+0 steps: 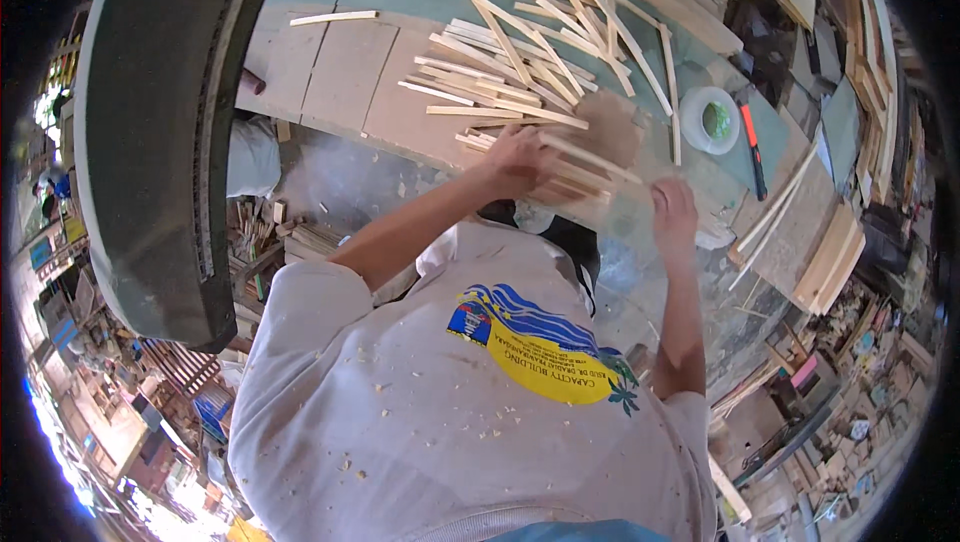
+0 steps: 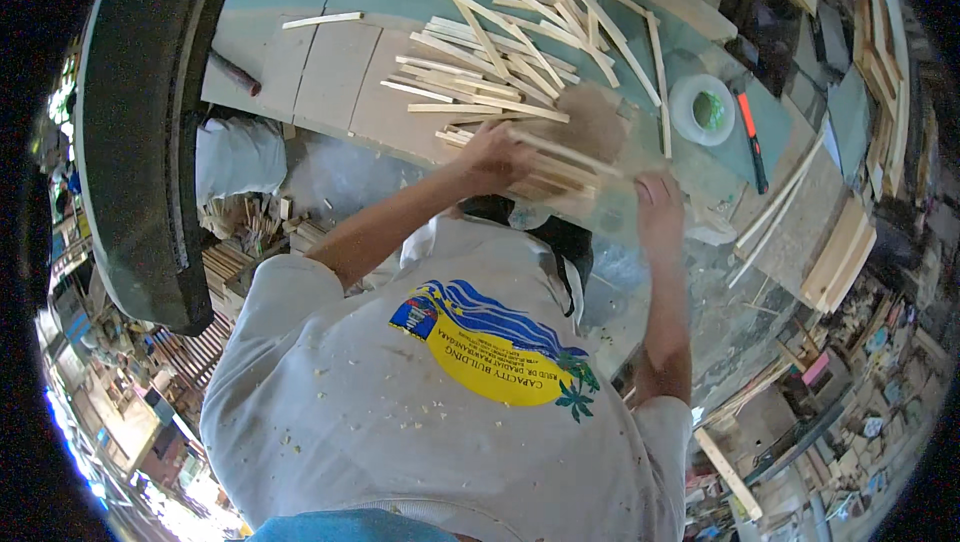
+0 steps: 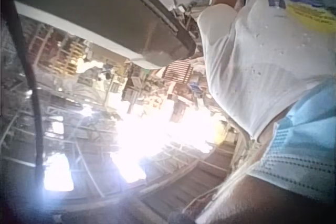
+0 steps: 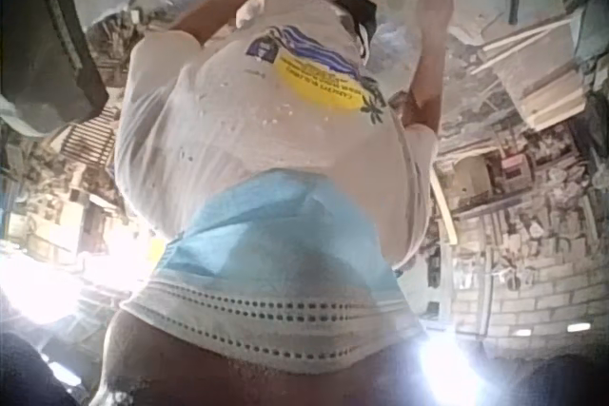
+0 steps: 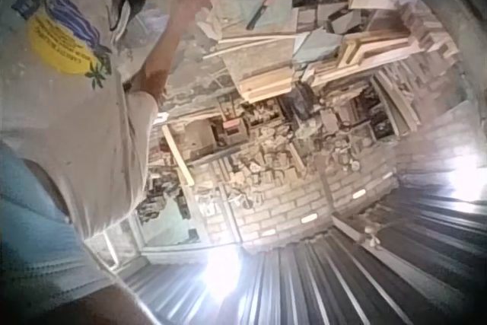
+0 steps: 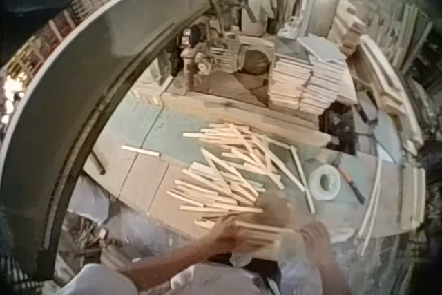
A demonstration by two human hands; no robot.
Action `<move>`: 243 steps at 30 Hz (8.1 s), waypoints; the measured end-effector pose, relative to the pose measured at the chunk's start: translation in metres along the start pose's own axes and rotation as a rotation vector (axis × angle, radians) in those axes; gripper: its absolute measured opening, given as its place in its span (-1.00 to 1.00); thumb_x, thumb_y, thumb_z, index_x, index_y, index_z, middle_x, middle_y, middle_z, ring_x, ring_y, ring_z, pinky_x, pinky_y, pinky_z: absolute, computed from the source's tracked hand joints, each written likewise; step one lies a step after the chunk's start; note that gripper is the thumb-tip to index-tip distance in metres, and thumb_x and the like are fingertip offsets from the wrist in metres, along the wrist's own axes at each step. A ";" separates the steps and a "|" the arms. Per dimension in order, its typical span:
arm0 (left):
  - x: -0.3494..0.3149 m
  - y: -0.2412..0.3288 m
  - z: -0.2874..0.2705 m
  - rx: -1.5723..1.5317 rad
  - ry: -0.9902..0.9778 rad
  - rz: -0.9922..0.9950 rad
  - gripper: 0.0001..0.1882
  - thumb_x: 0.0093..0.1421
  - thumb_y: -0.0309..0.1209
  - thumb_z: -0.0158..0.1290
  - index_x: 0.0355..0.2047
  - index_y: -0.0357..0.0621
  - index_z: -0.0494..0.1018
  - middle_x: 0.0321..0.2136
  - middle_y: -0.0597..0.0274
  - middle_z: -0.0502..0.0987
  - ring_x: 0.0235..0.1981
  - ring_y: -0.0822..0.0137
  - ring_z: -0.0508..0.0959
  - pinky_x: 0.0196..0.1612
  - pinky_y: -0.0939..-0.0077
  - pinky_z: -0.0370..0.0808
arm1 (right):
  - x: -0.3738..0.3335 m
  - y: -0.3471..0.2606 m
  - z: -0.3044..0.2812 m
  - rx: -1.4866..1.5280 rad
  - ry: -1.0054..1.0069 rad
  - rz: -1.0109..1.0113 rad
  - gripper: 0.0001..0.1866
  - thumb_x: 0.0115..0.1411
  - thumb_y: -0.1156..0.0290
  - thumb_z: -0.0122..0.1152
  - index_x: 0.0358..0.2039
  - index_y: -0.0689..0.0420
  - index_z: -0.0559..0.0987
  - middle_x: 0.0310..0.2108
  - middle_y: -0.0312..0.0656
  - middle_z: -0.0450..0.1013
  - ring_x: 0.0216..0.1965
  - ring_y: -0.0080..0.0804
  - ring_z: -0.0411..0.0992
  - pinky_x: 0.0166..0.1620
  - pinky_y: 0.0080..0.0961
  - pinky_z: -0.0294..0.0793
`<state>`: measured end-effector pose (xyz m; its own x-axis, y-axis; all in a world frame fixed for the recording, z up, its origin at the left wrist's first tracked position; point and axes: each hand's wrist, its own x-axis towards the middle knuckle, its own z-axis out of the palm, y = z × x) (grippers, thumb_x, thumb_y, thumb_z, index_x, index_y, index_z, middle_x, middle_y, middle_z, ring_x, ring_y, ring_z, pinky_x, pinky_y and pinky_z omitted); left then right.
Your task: The person gathers small wooden sticks from a workbench and arranges them into a neat bundle. They then use a roll of clear tape to wrap the bundle securely, holding the sticks together. The person works by hand, manipulating the sticks and tape without other tools.
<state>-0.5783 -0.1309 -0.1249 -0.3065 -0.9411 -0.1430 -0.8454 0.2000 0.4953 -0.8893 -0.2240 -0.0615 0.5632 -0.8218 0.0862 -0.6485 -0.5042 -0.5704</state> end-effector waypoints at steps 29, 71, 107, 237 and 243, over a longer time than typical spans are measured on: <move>0.017 0.001 -0.026 -0.076 -0.116 0.079 -0.47 0.15 -0.14 0.24 0.02 -0.25 0.49 -0.08 -0.02 0.53 0.00 -0.01 0.51 0.06 0.12 0.47 | -0.032 -0.021 0.078 -0.137 -0.059 -0.036 -0.78 0.06 0.45 0.30 -0.22 0.05 0.64 -0.20 -0.24 0.49 -0.10 -0.18 0.45 -0.08 -0.21 0.51; 0.002 0.011 -0.002 0.109 0.111 0.141 -0.50 0.09 -0.05 0.26 -0.07 -0.09 0.53 -0.14 0.19 0.47 0.02 0.13 0.46 0.05 0.15 0.44 | -0.011 -0.022 0.086 -0.197 -0.321 0.095 -0.36 -0.04 0.23 0.51 0.09 0.02 0.51 0.07 -0.17 0.39 0.18 -0.12 0.32 0.21 -0.16 0.34; -0.002 -0.004 0.021 0.157 -0.013 0.083 -0.41 0.10 0.02 0.12 0.07 -0.02 0.46 0.01 0.23 0.45 0.12 0.18 0.38 0.18 0.19 0.29 | 0.187 -0.049 0.117 0.072 0.135 0.091 -0.84 0.26 0.37 0.18 -0.21 0.13 0.63 -0.26 -0.04 0.59 -0.23 -0.10 0.60 -0.20 -0.19 0.57; -0.008 0.044 -0.048 -0.511 0.289 -0.119 -0.74 0.30 -0.39 0.02 -0.06 -0.25 0.49 -0.21 -0.05 0.58 -0.30 -0.05 0.64 -0.27 0.16 0.57 | -0.003 -0.094 0.077 0.991 -0.146 0.752 -0.80 0.36 0.34 0.24 -0.14 0.22 0.58 -0.37 -0.31 0.48 -0.34 -0.58 0.41 -0.20 -0.58 0.45; -0.042 0.035 -0.027 -0.193 -0.018 -0.004 -0.67 0.28 -0.34 0.09 0.03 -0.15 0.51 -0.28 0.04 0.49 -0.35 -0.02 0.56 -0.25 0.04 0.53 | -0.059 -0.052 0.087 1.453 0.347 1.022 -0.71 0.38 0.32 0.22 0.01 0.15 0.44 -0.21 -0.27 0.45 -0.26 -0.51 0.51 -0.16 -0.50 0.58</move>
<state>-0.5835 -0.0919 -0.0783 -0.3119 -0.9366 -0.1596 -0.7477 0.1383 0.6495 -0.8441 -0.1257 -0.1081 0.0282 -0.7337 -0.6789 0.3910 0.6332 -0.6680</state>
